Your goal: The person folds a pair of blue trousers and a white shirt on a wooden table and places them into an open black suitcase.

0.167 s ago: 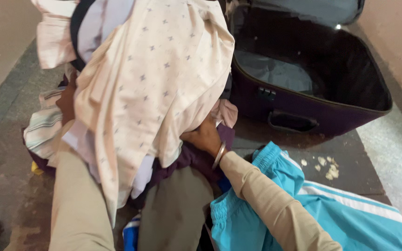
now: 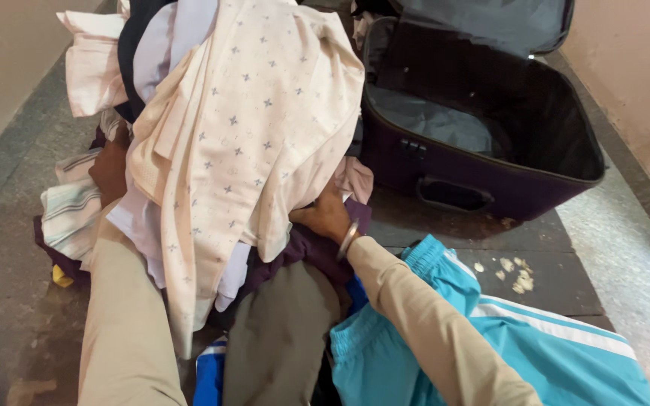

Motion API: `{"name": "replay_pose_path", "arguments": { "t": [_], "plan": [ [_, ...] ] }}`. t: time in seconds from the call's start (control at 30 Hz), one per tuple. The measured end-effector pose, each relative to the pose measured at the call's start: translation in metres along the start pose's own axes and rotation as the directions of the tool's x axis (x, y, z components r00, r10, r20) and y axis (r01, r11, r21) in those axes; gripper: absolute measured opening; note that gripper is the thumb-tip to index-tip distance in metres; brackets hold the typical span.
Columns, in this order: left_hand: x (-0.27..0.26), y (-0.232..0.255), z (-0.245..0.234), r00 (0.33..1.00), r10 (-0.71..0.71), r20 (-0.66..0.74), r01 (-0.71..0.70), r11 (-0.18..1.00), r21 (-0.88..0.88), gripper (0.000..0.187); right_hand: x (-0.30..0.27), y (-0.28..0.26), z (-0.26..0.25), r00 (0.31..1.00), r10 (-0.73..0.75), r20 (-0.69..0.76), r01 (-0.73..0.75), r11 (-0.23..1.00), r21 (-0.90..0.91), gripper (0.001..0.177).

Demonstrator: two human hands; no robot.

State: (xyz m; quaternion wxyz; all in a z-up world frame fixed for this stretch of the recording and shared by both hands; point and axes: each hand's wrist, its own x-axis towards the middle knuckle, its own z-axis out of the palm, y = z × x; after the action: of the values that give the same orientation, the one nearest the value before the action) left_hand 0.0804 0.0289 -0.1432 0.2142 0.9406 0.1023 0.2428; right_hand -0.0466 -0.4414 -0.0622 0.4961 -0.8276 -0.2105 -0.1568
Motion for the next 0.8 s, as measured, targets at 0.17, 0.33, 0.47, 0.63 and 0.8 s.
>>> {"name": "replay_pose_path", "arguments": {
  "t": [0.17, 0.33, 0.47, 0.63, 0.8],
  "plan": [
    [-0.064, 0.019, -0.065, 0.996, 0.014, -0.085, -0.034, 0.972, -0.235, 0.041, -0.014, -0.021, -0.012, 0.996, 0.071, -0.049, -0.077, 0.988, -0.134, 0.119],
    [-0.243, 0.132, -0.197, 0.936, -0.139, -0.323, -0.020, 0.896, -0.443, 0.033, -0.096, -0.055, -0.114, 0.989, 0.028, 0.142, 0.013, 0.959, -0.281, 0.102],
    [-0.420, 0.292, -0.242, 0.990, -0.021, -0.142, -0.087, 0.701, -0.708, 0.056, -0.178, -0.117, -0.201, 0.956, 0.174, 0.234, -0.036, 0.867, -0.497, 0.109],
    [-0.517, 0.391, -0.237, 0.850, 0.260, 0.458, -0.228, 0.966, -0.125, 0.114, -0.262, -0.153, -0.198, 0.710, 0.529, 0.466, -0.065, 0.707, -0.704, 0.116],
    [-0.487, 0.330, -0.174, 0.827, 0.301, 0.475, -0.401, 0.908, 0.122, 0.066, -0.300, -0.068, -0.198, 0.951, 0.079, 0.299, 0.055, 0.908, -0.415, 0.061]
  ]
}}
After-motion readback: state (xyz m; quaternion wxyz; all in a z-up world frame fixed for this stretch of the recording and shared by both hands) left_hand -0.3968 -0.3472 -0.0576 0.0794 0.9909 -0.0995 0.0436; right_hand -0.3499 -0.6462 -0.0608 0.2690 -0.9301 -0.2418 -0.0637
